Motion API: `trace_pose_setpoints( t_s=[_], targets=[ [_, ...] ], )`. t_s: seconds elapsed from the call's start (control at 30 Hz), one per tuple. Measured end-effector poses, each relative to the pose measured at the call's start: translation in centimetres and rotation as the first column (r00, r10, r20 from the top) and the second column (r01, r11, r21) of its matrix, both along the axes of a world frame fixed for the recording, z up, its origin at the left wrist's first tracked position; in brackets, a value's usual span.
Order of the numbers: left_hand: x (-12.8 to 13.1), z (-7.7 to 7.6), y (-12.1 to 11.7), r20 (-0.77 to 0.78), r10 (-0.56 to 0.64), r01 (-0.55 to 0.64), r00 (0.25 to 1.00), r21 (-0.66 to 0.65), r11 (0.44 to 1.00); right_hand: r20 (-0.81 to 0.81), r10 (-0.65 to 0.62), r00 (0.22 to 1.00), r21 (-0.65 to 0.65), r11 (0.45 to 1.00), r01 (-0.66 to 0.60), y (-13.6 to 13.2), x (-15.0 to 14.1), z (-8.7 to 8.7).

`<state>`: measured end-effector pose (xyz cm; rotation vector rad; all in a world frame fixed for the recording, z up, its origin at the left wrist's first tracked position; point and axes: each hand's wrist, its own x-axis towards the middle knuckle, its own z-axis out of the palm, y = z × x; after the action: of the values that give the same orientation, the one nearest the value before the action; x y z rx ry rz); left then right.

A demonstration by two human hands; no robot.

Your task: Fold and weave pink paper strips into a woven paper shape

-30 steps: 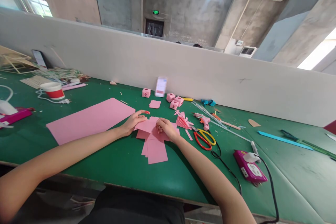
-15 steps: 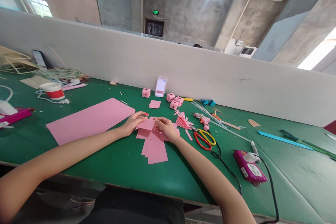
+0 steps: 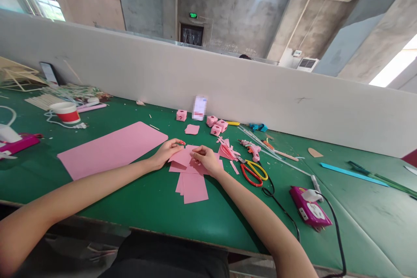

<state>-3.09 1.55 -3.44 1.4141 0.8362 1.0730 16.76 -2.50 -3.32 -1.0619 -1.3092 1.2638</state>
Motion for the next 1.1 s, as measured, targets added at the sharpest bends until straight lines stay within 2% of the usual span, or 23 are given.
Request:
trace_pose_setpoints(
  t_s=[0.17,0.3,0.47,0.57,0.7,0.93,1.1],
  targets=[
    [0.0,0.6,-0.1,0.074,0.014,-0.008,0.997,-0.075,0.997,-0.012,0.002,1.0,0.008,1.0,-0.002,0.0,0.0,-0.1],
    [-0.1,1.0,-0.1,0.184,-0.043,0.078,0.982,-0.189,0.979,-0.022,0.008,1.0,0.006,1.0,-0.008,0.2,0.1,-0.2],
    [-0.1,1.3,-0.7,0.164,-0.243,0.254,0.956,-0.048,0.966,-0.056,-0.01,0.998,-0.011,1.0,0.009,0.0,-0.1,0.0],
    [-0.1,1.3,-0.8,0.115,-0.31,0.31,0.944,0.025,0.951,-0.068,0.015,0.998,-0.017,1.0,-0.016,-0.1,-0.2,0.1],
    [-0.1,1.1,-0.6,0.053,-0.318,0.313,0.947,0.087,0.946,-0.048,0.015,0.999,-0.01,1.0,-0.016,-0.1,-0.2,0.1],
    [-0.2,1.5,-1.2,0.023,-0.287,0.284,0.958,0.069,0.956,-0.01,0.035,0.999,-0.005,0.999,-0.035,-0.4,-0.2,0.6],
    [-0.2,1.5,-1.5,-0.056,-0.304,0.308,0.951,0.103,0.946,0.041,0.111,0.993,0.009,0.994,-0.112,-0.4,-0.1,0.6]
  ],
)
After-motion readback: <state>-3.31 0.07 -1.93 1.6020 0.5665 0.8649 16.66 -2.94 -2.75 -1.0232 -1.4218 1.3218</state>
